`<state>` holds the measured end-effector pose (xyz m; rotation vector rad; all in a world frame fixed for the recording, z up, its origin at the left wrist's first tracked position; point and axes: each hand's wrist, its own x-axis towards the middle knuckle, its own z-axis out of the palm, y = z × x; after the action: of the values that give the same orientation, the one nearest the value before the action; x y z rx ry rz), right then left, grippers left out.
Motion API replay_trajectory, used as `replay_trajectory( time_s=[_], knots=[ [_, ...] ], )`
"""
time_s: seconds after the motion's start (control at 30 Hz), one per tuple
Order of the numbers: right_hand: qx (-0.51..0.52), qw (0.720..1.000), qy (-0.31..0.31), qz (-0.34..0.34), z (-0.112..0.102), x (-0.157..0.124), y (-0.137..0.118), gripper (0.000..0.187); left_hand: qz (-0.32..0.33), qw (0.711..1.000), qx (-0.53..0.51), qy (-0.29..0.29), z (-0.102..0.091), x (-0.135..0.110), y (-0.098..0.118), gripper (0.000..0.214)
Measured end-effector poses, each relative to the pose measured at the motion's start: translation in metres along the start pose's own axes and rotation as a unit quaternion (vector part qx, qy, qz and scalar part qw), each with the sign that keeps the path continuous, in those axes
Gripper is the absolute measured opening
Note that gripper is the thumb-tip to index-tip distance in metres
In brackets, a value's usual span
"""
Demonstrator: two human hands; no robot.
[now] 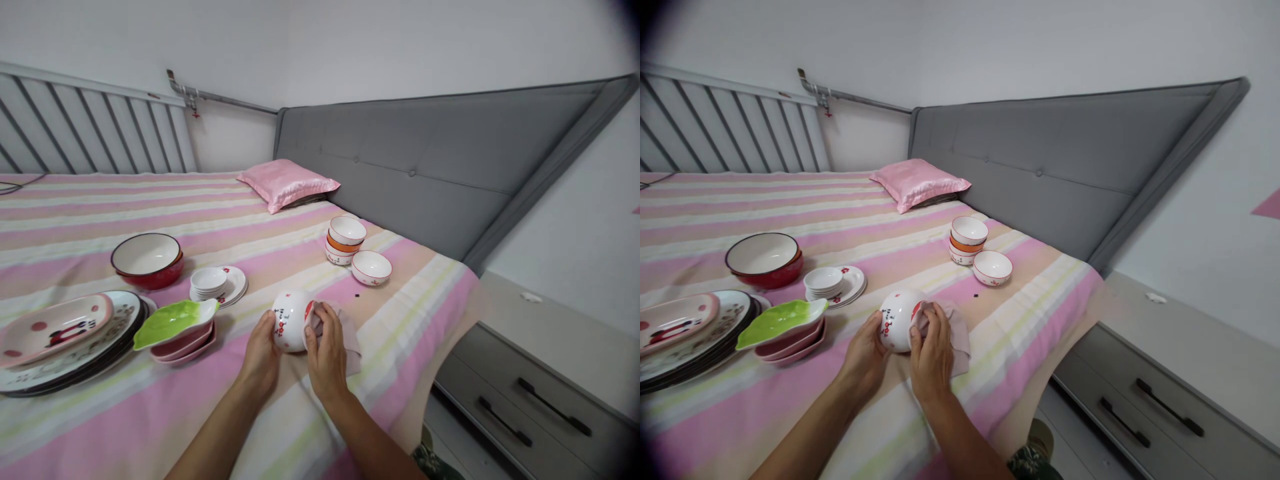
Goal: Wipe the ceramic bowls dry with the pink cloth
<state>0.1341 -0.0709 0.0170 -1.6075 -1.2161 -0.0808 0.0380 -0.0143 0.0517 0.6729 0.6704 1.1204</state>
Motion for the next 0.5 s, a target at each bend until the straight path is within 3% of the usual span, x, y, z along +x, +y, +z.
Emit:
replay_trajectory(
  time_s=[0.23, 0.5],
  knots=[
    [0.014, 1.0, 0.024, 0.007, -0.001, 0.001, -0.001, 0.037, 0.009, 0.999, 0.019, -0.031, 0.004, -0.005, -0.006, 0.034],
    [0.059, 0.996, 0.036, 0.065, -0.002, 0.006, 0.004, 0.039, 0.003, 0.998, 0.051, -0.035, 0.013, -0.015, -0.008, 0.029]
  ],
)
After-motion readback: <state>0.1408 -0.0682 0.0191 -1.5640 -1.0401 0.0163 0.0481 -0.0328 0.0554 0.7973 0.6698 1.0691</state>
